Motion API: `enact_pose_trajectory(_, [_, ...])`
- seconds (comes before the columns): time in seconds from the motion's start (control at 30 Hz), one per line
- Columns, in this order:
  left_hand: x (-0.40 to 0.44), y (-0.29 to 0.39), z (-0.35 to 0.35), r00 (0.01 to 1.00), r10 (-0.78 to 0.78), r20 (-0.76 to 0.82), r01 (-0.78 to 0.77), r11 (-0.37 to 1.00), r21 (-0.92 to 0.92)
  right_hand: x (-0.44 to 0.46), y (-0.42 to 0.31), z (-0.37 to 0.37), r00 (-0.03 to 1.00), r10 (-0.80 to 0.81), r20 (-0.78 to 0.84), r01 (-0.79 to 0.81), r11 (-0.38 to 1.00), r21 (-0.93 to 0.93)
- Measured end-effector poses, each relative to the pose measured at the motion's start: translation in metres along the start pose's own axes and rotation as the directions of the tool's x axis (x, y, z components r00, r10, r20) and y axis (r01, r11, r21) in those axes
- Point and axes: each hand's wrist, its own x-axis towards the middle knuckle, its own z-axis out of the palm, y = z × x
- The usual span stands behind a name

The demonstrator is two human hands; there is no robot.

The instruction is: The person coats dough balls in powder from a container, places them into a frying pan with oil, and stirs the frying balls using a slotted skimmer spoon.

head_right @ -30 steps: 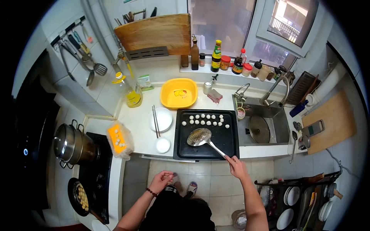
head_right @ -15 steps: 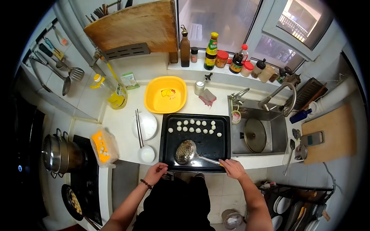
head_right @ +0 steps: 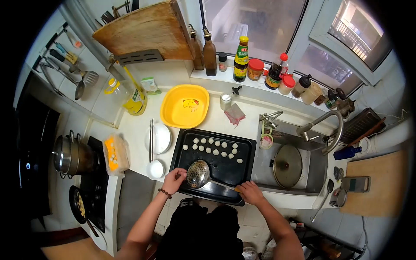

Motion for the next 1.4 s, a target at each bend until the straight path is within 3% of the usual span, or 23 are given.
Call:
enact_pose_trajectory(0.03, [0.009, 0.015, 0.001, 1.0, 0.006, -0.013, -0.006, 0.999, 0.031, 0.004, -0.001, -0.008, 1.0, 0.001, -0.002, -0.001, 1.0, 0.004])
enact_pose_trajectory(0.1, [0.038, 0.032, 0.01, 0.991, 0.129, -0.031, -0.117, 0.956, 0.268, 0.019, 0.004, -0.024, 0.988, 0.054, -0.147, -0.038, 0.993, 0.112])
enact_pose_trajectory(0.13, [0.054, 0.036, 0.017, 0.982, 0.188, -0.013, -0.172, 0.92, 0.352, 0.03, 0.006, -0.028, 0.987, 0.064, -0.145, -0.048, 0.992, 0.116])
enact_pose_trajectory(0.2, [0.087, 0.041, 0.037, 0.947, 0.316, 0.066, -0.305, 0.811, 0.498, 0.061, 0.014, -0.037, 0.925, 0.262, -0.277, -0.217, 0.959, 0.183])
enact_pose_trajectory(0.23, [0.103, 0.036, 0.048, 0.918, 0.379, 0.114, -0.381, 0.771, 0.51, 0.075, 0.016, -0.04, 0.922, 0.275, -0.272, -0.23, 0.955, 0.186])
enact_pose_trajectory(0.3, [0.124, 0.048, 0.073, 0.921, 0.316, 0.226, -0.389, 0.73, 0.562, 0.102, 0.018, -0.042, 0.862, 0.452, -0.231, -0.397, 0.884, 0.248])
enact_pose_trajectory(0.43, [0.142, 0.057, 0.125, 0.896, 0.194, 0.399, -0.428, 0.613, 0.664, 0.13, 0.021, -0.027, 0.812, 0.568, -0.132, -0.547, 0.821, 0.164])
enact_pose_trajectory(0.53, [0.153, 0.042, 0.153, 0.903, 0.131, 0.408, -0.402, 0.589, 0.701, 0.136, 0.024, -0.016, 0.782, 0.618, -0.083, -0.608, 0.785, 0.114])
enact_pose_trajectory(0.67, [0.158, 0.038, 0.173, 0.897, 0.079, 0.435, -0.402, 0.555, 0.728, 0.133, 0.032, -0.002, 0.783, 0.584, -0.214, -0.552, 0.811, 0.194])
enact_pose_trajectory(0.73, [0.162, 0.034, 0.182, 0.849, 0.256, 0.463, -0.528, 0.441, 0.726, 0.131, 0.038, 0.003, 0.778, 0.592, -0.211, -0.553, 0.804, 0.218])
enact_pose_trajectory(0.9, [0.167, 0.025, 0.196, 0.847, 0.205, 0.49, -0.53, 0.384, 0.756, 0.127, 0.046, 0.01, 0.762, 0.607, -0.227, -0.541, 0.789, 0.291])
enact_pose_trajectory(0.97, [0.169, 0.016, 0.198, 0.848, 0.298, 0.439, -0.529, 0.414, 0.741, 0.128, 0.045, 0.004, 0.743, 0.616, -0.261, -0.495, 0.769, 0.404])
enact_pose_trajectory(1.1, [0.152, 0.026, 0.186, 0.884, 0.336, 0.326, -0.463, 0.53, 0.71, 0.134, 0.032, -0.012, 0.714, 0.644, -0.275, -0.449, 0.722, 0.526])
enact_pose_trajectory(1.17, [0.13, 0.052, 0.163, 0.916, 0.346, 0.201, -0.396, 0.707, 0.586, 0.143, 0.016, -0.025, 0.669, 0.693, -0.269, -0.404, 0.643, 0.651])
enact_pose_trajectory(1.2, [0.119, 0.056, 0.149, 0.932, 0.34, 0.126, -0.354, 0.782, 0.513, 0.15, 0.002, -0.034, 0.691, 0.651, -0.313, -0.359, 0.686, 0.633])
enact_pose_trajectory(1.27, [0.096, 0.047, 0.117, 0.879, 0.472, -0.067, -0.41, 0.82, 0.399, 0.166, -0.016, -0.028, 0.732, 0.627, -0.267, -0.262, 0.621, 0.738])
enact_pose_trajectory(1.33, [0.06, 0.062, 0.073, 0.976, 0.167, -0.143, -0.143, 0.976, 0.162, 0.188, -0.051, -0.037, 0.779, 0.58, -0.238, -0.242, 0.628, 0.739])
enact_pose_trajectory(1.4, [0.033, 0.038, 0.04, 0.961, 0.031, -0.273, -0.052, 0.996, -0.069, 0.216, -0.078, -0.023, 0.862, 0.486, -0.146, -0.155, 0.526, 0.836])
